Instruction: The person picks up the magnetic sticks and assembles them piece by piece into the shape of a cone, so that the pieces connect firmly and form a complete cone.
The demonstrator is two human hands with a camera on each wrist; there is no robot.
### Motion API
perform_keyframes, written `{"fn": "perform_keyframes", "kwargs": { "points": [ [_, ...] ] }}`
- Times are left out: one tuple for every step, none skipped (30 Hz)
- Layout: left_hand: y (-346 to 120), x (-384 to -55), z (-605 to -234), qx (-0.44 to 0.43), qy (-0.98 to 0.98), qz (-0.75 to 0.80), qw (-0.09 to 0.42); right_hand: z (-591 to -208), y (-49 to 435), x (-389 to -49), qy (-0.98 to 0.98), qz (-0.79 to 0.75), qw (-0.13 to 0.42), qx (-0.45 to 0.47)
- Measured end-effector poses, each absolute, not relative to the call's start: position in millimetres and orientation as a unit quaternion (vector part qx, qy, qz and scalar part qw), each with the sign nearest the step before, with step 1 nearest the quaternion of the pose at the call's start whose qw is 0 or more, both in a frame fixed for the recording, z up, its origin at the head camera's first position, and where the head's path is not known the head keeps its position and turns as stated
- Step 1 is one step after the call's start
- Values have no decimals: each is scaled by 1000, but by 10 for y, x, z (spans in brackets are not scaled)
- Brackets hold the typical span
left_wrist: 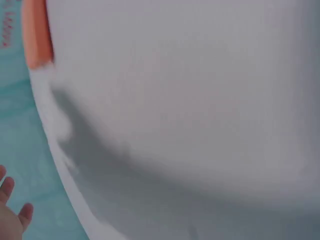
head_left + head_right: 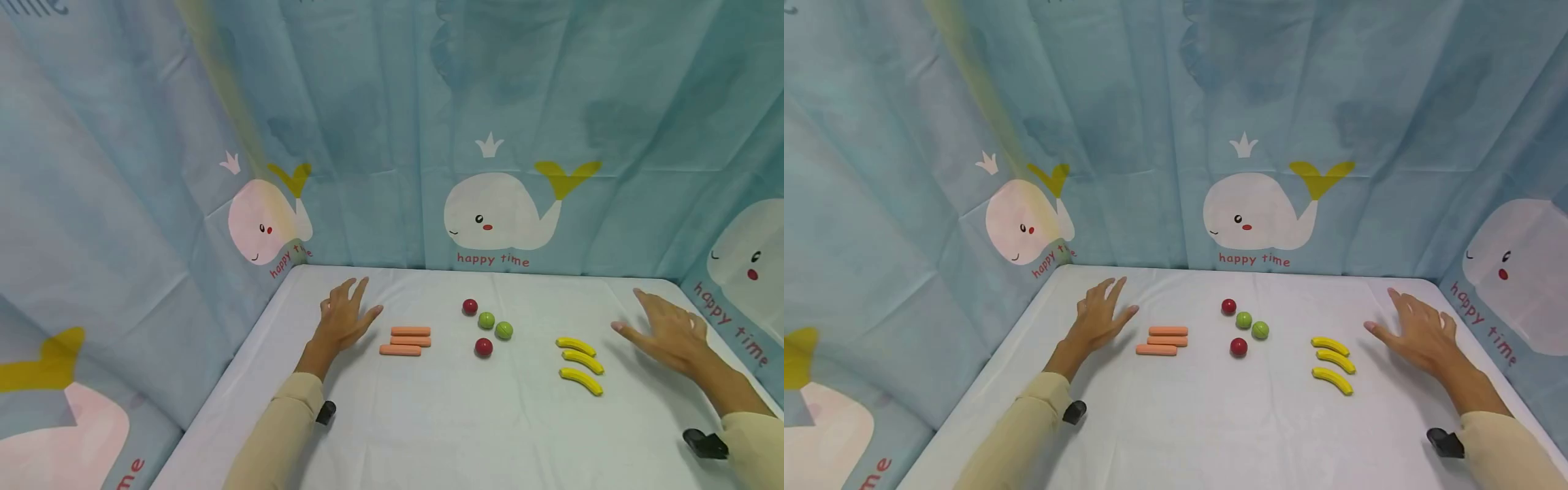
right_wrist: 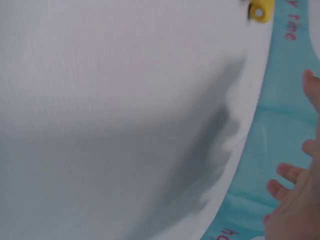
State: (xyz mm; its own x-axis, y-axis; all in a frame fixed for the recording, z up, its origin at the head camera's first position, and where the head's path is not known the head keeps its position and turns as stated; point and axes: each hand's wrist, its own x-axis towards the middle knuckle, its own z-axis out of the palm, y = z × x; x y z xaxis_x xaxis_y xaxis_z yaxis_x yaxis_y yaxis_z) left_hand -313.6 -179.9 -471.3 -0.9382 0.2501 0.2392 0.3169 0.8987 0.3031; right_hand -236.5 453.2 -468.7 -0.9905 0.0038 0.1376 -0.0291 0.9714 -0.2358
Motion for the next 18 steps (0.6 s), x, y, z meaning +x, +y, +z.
{"fn": "perform_keyframes", "kwargs": {
  "points": [
    [-1749,-3112,-4697,-146,-965,-191,102,-4679,4504,-2349,-990,125,70,6],
    [-1696,-3086,-4689,-145,-961,-210,107,-4671,4479,-2331,-989,132,68,7],
    [-1642,-3060,-4683,-143,-957,-228,111,-4663,4450,-2311,-988,137,66,8],
    [-1586,-3032,-4674,-143,-951,-248,117,-4658,4417,-2291,-988,142,65,9],
    [-1527,-3002,-4668,-145,-945,-265,124,-4652,4383,-2268,-987,147,62,10],
    [-1458,-2966,-4657,-151,-938,-286,127,-4647,4347,-2245,-986,154,58,12],
    [-1388,-2930,-4650,-160,-929,-307,131,-4641,4310,-2219,-985,161,54,13],
    [-1318,-2890,-4645,-171,-920,-327,135,-4636,4272,-2196,-985,166,51,15],
    [-1246,-2848,-4636,-181,-910,-350,133,-4630,4229,-2173,-984,172,49,17],
    [-1173,-2807,-4631,-190,-899,-373,129,-4627,4190,-2148,-983,178,48,19],
    [-1101,-2765,-4628,-198,-889,-394,122,-4622,4150,-2122,-982,184,45,21],
    [-1034,-2722,-4625,-205,-879,-416,113,-4617,4110,-2097,-981,189,44,24],
    [-977,-2680,-4626,-208,-872,-431,107,-4612,4071,-2071,-980,195,44,26],
    [-924,-2637,-4624,-208,-865,-446,97,-4603,4034,-2047,-978,200,42,29],
    [-874,-2603,-4633,-207,-861,-457,87,-4594,3994,-2019,-977,207,39,32],
    [-828,-2569,-4638,-209,-858,-462,80,-4585,3959,-1989,-976,212,37,36],
    [-786,-2533,-4640,-211,-856,-466,73,-4577,3923,-1960,-975,218,33,40],
    [-748,-2499,-4642,-213,-854,-469,63,-4567,3890,-1930,-973,225,29,46]
  ]
}}
